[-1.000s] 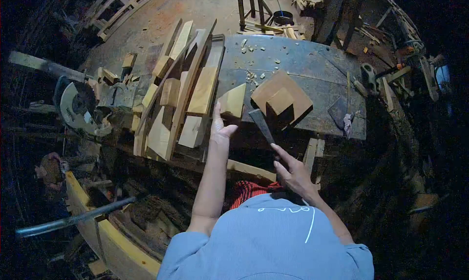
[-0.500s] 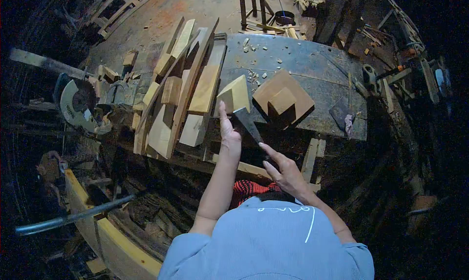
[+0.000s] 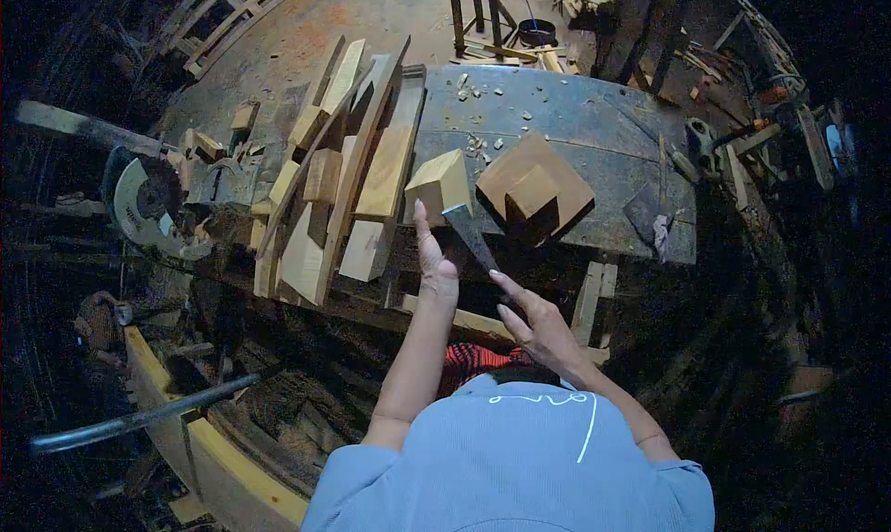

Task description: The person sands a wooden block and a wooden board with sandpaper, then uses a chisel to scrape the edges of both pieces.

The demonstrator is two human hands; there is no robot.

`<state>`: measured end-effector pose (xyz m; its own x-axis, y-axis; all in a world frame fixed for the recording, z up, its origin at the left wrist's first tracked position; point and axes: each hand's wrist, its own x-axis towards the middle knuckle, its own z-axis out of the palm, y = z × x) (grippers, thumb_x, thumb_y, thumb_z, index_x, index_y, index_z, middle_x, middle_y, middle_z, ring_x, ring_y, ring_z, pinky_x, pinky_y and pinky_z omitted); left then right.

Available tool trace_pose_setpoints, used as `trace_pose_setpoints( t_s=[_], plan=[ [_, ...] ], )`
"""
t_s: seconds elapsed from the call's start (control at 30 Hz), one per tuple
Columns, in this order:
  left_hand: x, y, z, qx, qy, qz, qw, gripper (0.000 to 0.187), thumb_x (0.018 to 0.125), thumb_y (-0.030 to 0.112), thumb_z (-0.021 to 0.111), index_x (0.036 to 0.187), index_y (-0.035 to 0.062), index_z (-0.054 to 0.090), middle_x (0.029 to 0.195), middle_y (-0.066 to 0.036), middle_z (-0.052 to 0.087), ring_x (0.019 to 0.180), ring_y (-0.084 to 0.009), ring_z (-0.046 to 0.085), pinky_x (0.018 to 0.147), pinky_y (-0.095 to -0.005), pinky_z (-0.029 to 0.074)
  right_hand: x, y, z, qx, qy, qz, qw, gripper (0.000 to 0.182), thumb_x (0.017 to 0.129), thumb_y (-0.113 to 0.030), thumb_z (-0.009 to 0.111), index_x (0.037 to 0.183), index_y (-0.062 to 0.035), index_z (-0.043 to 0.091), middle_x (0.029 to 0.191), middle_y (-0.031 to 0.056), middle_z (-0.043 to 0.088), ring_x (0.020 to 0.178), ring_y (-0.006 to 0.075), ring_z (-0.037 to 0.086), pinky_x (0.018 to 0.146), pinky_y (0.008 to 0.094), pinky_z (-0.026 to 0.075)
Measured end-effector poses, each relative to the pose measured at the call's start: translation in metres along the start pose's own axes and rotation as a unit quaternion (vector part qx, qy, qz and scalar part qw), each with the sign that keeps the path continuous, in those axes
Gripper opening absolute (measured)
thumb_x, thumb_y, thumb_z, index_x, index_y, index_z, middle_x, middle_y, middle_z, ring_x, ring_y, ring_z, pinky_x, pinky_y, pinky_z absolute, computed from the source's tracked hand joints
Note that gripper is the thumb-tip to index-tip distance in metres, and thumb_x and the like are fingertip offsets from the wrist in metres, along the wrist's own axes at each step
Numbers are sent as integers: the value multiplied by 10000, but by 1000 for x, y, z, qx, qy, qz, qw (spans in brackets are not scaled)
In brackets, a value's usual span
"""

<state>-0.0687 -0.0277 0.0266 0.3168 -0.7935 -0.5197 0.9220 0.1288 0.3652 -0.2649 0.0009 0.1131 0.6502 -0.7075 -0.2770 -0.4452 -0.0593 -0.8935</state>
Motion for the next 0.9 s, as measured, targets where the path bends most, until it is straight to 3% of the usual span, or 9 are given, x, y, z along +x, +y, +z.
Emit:
trace_pose_setpoints(
  t_s=[0.2,0.3,0.4,0.53,0.6,0.63,0.77,0.83,0.9],
  plan=[
    [-19,-11,8,20,-56,-3,998,595,733,468,667,1162,94,494,1070,-67,569,974,-232,561,840,-395,483,29,5,-15,53,100,-82,990,456,871,-158,494,1317,-143,396,1192,201,526,1097,320,523,909,358,413],
    [-28,-21,5,4,-63,-10,998,596,747,422,669,1195,89,461,1101,-68,554,973,-234,563,843,-388,486,42,7,-31,62,102,-10,993,464,887,-157,486,1336,-147,371,1263,152,492,1171,240,471,945,318,366],
    [-16,-18,-14,-42,-71,-42,996,557,755,392,669,1186,96,478,1095,-74,560,986,-242,555,834,-393,487,33,15,-30,37,103,-32,993,463,889,-166,480,1338,-149,368,1274,148,483,1185,237,457,952,316,360],
    [15,-5,-22,-172,-55,-16,983,515,744,412,670,1116,81,542,1050,-86,579,986,-257,542,814,-389,473,-1,13,-16,19,43,-28,998,457,870,-171,509,1315,-160,402,1100,234,560,980,336,575,837,375,444],
    [20,5,-30,-180,-148,-124,965,525,748,430,657,1120,78,539,1038,-91,579,967,-270,542,841,-396,449,-12,15,-8,7,38,-36,999,466,869,-174,511,1320,-165,394,1022,221,561,920,332,574,807,380,446],
    [-8,6,1,-49,-90,-17,995,527,753,443,646,1113,75,540,1035,-96,575,962,-270,540,815,-393,450,-16,16,-4,-6,36,-42,998,475,868,-177,514,1325,-170,385,943,208,562,860,329,573,776,385,448],
    [-7,2,4,-46,-78,-58,994,505,757,457,640,1091,88,558,996,-73,595,914,-244,559,776,-381,461,-17,18,0,-24,54,-66,996,490,863,-170,520,1331,-176,375,790,175,528,751,313,555,719,391,445],
    [-20,-9,14,54,-55,95,992,489,764,480,625,1077,107,577,971,-51,619,875,-228,579,774,-384,469,-13,16,-1,-24,57,-60,996,488,863,-167,519,1330,-176,377,788,174,529,750,310,556,718,389,446],
    [-24,-13,11,82,-47,101,990,488,765,485,622,1081,116,580,972,-44,627,873,-231,587,797,-389,467,-8,11,-7,-18,38,-15,999,466,873,-158,511,1322,-171,387,1108,216,552,1011,336,552,852,383,438]
  ],
)
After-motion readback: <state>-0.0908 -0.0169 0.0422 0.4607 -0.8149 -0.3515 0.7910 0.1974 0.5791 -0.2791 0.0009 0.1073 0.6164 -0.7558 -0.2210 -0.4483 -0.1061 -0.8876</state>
